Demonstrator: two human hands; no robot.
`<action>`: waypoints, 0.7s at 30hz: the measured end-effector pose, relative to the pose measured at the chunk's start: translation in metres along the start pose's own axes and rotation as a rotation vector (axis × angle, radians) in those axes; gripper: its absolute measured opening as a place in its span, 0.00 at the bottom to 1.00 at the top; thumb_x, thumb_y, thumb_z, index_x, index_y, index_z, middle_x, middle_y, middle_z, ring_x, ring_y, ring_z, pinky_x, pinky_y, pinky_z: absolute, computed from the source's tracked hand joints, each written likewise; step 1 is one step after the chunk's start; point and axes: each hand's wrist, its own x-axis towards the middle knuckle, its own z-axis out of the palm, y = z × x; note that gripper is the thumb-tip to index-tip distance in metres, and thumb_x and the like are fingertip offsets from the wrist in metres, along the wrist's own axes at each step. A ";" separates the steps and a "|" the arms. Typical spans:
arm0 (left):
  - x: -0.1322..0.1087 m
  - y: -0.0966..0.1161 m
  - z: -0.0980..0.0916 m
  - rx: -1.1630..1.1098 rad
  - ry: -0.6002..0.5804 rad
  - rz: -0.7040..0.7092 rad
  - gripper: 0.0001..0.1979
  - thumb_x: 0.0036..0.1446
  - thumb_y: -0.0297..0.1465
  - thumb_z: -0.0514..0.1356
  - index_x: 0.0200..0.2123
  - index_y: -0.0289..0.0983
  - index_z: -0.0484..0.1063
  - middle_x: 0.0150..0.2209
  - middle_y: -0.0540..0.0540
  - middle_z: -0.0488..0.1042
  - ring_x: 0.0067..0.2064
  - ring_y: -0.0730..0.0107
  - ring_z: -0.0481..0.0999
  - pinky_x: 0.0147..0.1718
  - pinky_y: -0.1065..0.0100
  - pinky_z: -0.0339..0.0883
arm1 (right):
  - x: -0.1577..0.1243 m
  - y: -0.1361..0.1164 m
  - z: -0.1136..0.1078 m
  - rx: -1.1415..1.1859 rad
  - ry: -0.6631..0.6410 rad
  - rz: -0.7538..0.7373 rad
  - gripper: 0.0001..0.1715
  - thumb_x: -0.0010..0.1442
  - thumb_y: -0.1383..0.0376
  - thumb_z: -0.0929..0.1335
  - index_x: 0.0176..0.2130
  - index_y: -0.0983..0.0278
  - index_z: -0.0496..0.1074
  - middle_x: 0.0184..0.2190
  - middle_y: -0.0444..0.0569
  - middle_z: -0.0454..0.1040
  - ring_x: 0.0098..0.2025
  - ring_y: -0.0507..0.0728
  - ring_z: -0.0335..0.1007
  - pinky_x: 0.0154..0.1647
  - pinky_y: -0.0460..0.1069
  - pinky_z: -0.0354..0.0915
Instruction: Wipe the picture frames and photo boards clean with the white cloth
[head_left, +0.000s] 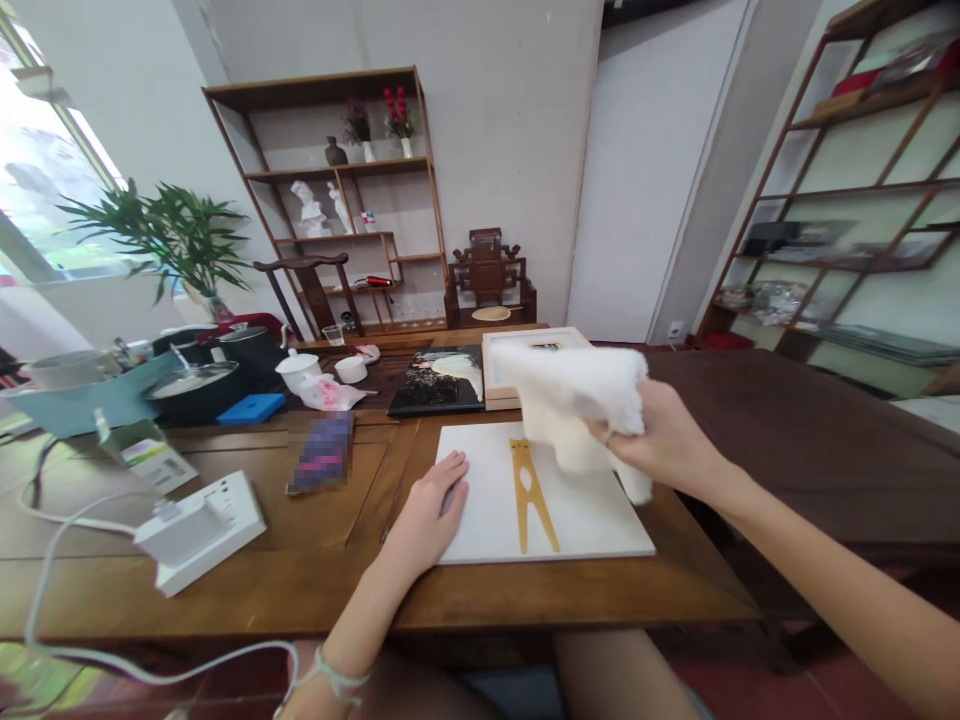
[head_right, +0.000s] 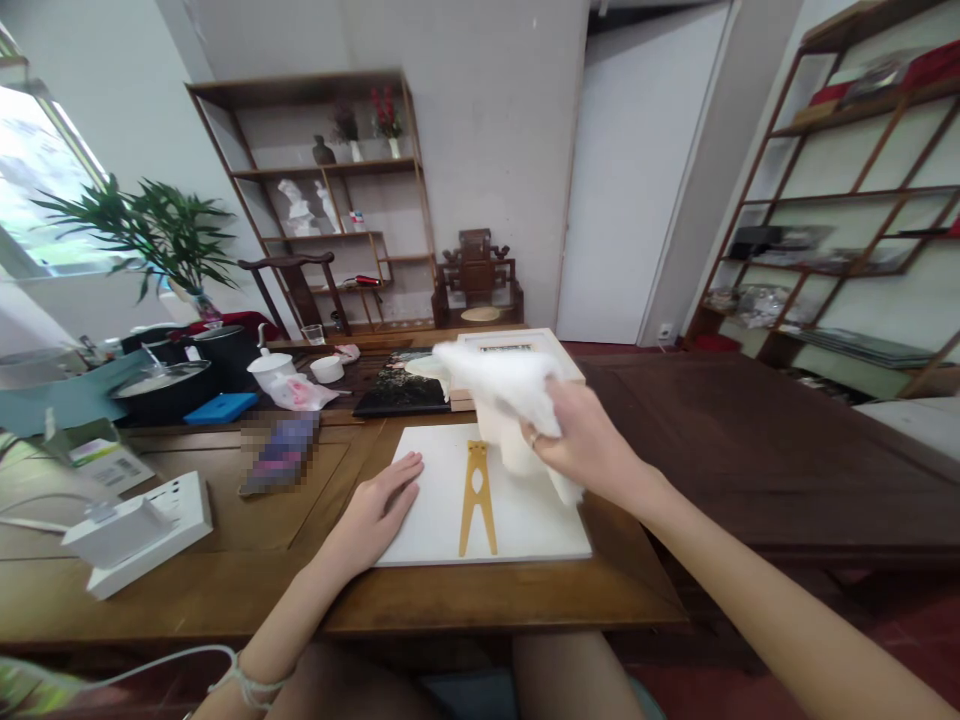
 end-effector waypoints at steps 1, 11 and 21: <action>0.000 0.000 0.000 0.003 -0.003 -0.001 0.18 0.58 0.33 0.49 0.48 0.33 0.71 0.54 0.39 0.67 0.58 0.60 0.64 0.57 0.55 0.56 | 0.006 0.000 0.000 -0.075 0.073 0.004 0.06 0.52 0.67 0.62 0.33 0.63 0.66 0.33 0.51 0.71 0.33 0.60 0.67 0.35 0.53 0.63; 0.002 0.001 -0.001 0.023 0.033 0.015 0.13 0.56 0.29 0.50 0.38 0.35 0.73 0.42 0.41 0.76 0.45 0.58 0.75 0.45 0.60 0.68 | 0.034 -0.069 0.089 -0.271 -0.350 -0.453 0.14 0.58 0.73 0.60 0.42 0.63 0.68 0.43 0.55 0.70 0.50 0.63 0.61 0.48 0.56 0.57; 0.001 -0.002 0.001 0.039 0.011 0.017 0.18 0.58 0.31 0.49 0.47 0.33 0.70 0.53 0.40 0.69 0.56 0.61 0.66 0.56 0.58 0.58 | 0.042 -0.027 0.084 -0.393 -0.569 -0.291 0.16 0.55 0.76 0.59 0.41 0.64 0.67 0.32 0.53 0.73 0.35 0.61 0.69 0.32 0.50 0.57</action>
